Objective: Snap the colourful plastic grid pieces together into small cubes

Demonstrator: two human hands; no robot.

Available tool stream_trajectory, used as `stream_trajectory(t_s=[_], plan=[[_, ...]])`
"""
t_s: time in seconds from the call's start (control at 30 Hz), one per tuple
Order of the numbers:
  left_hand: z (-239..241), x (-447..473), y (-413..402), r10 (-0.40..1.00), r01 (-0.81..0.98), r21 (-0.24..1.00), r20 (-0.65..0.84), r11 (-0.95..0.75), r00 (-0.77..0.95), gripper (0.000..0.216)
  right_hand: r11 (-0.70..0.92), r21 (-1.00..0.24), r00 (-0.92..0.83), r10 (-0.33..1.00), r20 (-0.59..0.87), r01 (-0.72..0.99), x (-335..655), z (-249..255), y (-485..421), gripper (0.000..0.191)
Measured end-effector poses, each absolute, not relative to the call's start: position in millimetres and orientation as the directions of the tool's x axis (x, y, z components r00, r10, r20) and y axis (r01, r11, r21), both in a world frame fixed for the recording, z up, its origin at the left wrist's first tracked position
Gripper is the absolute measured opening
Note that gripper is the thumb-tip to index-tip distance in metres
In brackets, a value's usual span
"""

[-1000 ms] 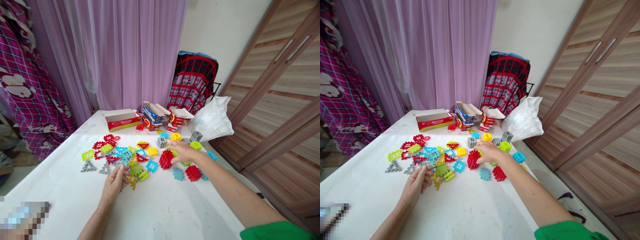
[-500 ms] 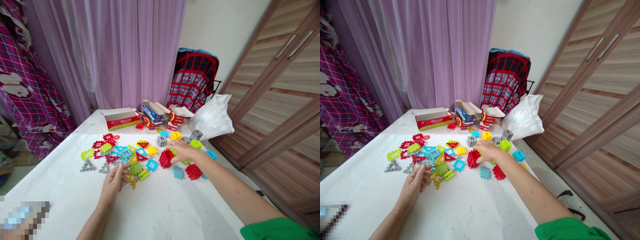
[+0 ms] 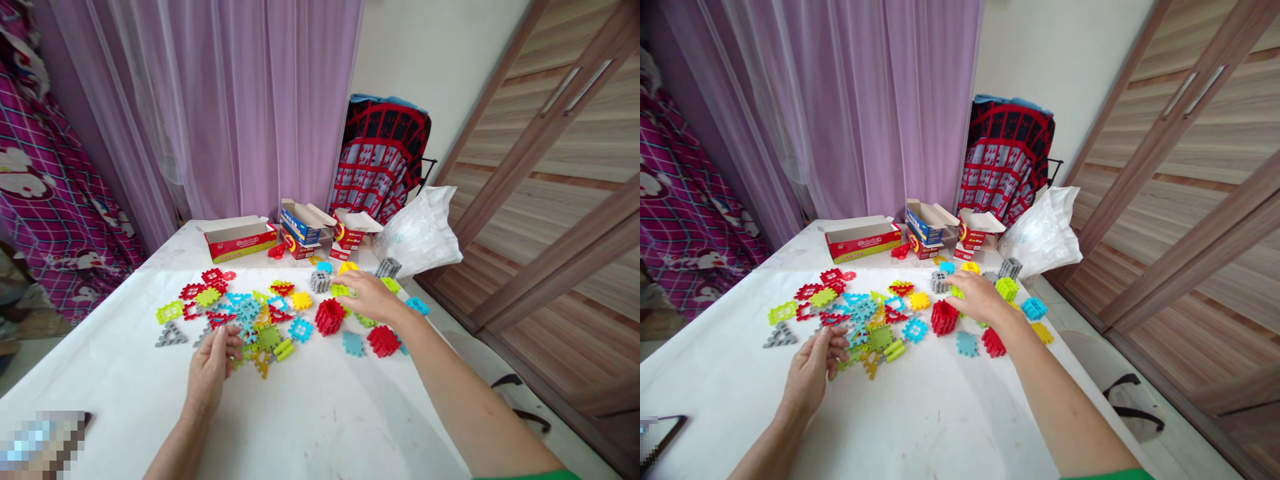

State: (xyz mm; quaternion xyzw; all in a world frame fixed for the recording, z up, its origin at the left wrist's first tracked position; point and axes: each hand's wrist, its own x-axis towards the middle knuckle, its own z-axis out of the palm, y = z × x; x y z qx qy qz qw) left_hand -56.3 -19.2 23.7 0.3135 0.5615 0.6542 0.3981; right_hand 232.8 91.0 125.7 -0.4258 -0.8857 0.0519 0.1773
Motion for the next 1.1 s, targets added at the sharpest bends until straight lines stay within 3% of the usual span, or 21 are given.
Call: stream_trajectory(t_s=[0.1, 0.23, 0.37, 0.47, 0.6, 0.7, 0.83, 1.0, 1.1], plan=[[21, -69, -17, 0.815, -0.116, 0.986, 0.03, -0.118, -0.579, 0.054, 0.624, -0.503, -0.406, 0.777, 0.481, 0.598, 201, 100, 63, 0.018], [9, -90, -16, 0.685, 0.053, 0.99, 0.129, -0.132, -0.717, 0.05, 0.639, -0.653, -0.359, 0.769, 0.528, 0.407, 150, 45, 26, 0.018], [-5, -105, -17, 0.571, 0.223, 0.973, 0.219, -0.064, -0.792, 0.046, 0.646, -0.643, -0.293, 0.761, 0.579, 0.411, 130, 2, 10, 0.018], [-13, -104, -19, 0.59, 0.404, 0.914, 0.309, 0.032, -0.746, 0.041, 0.647, -0.604, -0.29, 0.756, 0.586, 0.465, 131, -14, 6, 0.02], [-21, -88, -24, 0.773, 0.732, 0.682, 0.466, -0.005, -0.429, 0.043, 0.633, -0.567, -0.355, 0.77, 0.53, 0.527, 135, -20, 3, 0.023], [-28, -71, -29, 0.873, 0.888, 0.458, 0.449, -0.04, -0.191, 0.05, 0.669, -0.55, -0.389, 0.741, 0.547, 0.501, 134, -20, 4, 0.022], [-35, -58, -33, 0.92, 0.939, 0.336, 0.385, -0.07, -0.069, 0.051, 0.712, -0.554, -0.388, 0.701, 0.599, 0.432, 132, -21, 7, 0.023], [-32, -70, -24, 0.864, 0.92, 0.381, 0.49, -0.092, -0.116, 0.044, 0.633, -0.669, -0.331, 0.774, 0.54, 0.39, 134, -22, 8, 0.022], [-22, -94, -11, 0.846, 0.929, 0.37, 0.501, -0.021, -0.181, 0.042, 0.553, -0.755, -0.298, 0.831, 0.47, 0.352, 136, -22, 9, 0.024]])
